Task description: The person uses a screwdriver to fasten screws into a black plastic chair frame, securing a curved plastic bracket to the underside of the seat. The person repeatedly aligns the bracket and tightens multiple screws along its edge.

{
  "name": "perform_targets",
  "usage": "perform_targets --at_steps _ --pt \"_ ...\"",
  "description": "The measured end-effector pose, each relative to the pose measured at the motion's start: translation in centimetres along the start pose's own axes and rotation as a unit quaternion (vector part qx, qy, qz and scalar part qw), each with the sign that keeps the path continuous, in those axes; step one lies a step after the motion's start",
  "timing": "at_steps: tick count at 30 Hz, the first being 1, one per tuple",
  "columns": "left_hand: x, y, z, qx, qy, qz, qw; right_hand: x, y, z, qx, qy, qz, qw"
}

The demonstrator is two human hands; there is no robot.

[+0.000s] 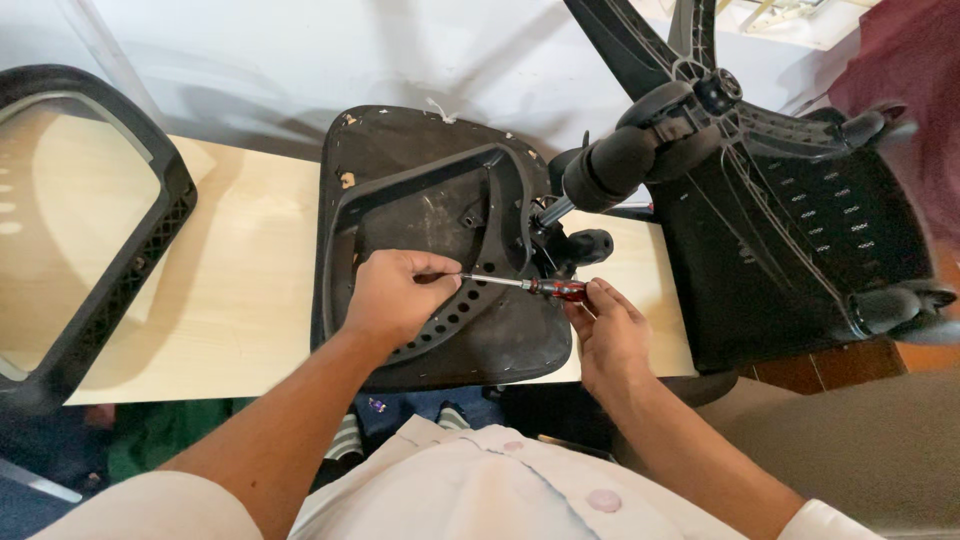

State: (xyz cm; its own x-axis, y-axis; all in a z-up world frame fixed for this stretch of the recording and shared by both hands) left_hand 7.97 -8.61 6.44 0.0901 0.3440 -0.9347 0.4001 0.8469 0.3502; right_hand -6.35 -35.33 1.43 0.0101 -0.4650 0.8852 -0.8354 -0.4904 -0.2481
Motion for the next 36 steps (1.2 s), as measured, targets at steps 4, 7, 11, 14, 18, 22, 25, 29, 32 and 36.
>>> perform_targets --at_steps 4,7,11,14,18,22,25,29,32,36 --pt "-0.7 -0.1 0.0 0.004 -0.004 -0.015 1.000 0.5 0.2 -1.0 -0.021 -0.024 -0.015 0.999" --pt "-0.9 -0.2 0.1 0.007 -0.007 -0.042 0.999 0.6 0.3 -1.1 -0.019 -0.019 -0.018 0.999" --pt "-0.4 -1.0 0.2 0.020 0.044 -0.058 0.997 0.7 1.2 0.1 -0.018 0.014 -0.002 1.000" --pt "-0.9 -1.8 0.5 0.031 0.016 -0.075 0.997 0.9 1.9 1.4 -0.012 0.058 0.008 0.998" --pt "-1.5 -2.9 0.8 0.039 -0.004 -0.074 0.996 1.7 2.5 2.3 -0.011 0.119 0.038 0.992" --pt "-1.3 -3.5 0.8 0.038 0.052 -0.096 0.993 2.4 2.4 2.2 -0.011 0.130 0.024 0.991" --pt "-1.0 -3.7 0.6 0.034 0.100 -0.138 0.985 2.6 2.0 1.9 -0.003 0.142 0.022 0.990" --pt "-0.7 -3.4 0.3 0.000 0.140 -0.134 0.981 2.1 2.2 2.2 -0.026 0.143 0.018 0.989" --pt "0.1 -1.8 0.4 -0.041 0.150 -0.123 0.980 2.1 3.9 3.0 -0.084 0.127 0.014 0.988" --pt "1.6 -1.4 0.5 -0.019 0.188 -0.169 0.967 2.5 5.5 4.6 -0.083 0.127 -0.018 0.988"
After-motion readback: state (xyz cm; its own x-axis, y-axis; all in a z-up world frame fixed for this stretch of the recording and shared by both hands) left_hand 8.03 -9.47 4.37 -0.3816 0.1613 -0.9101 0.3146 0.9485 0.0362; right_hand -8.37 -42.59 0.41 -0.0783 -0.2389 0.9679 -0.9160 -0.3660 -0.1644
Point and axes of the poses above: each hand's wrist, its own z-axis towards the middle knuckle, its own y-axis out of the back of the hand, x = y × z, the point moved 7 cm from there along z, towards the middle knuckle
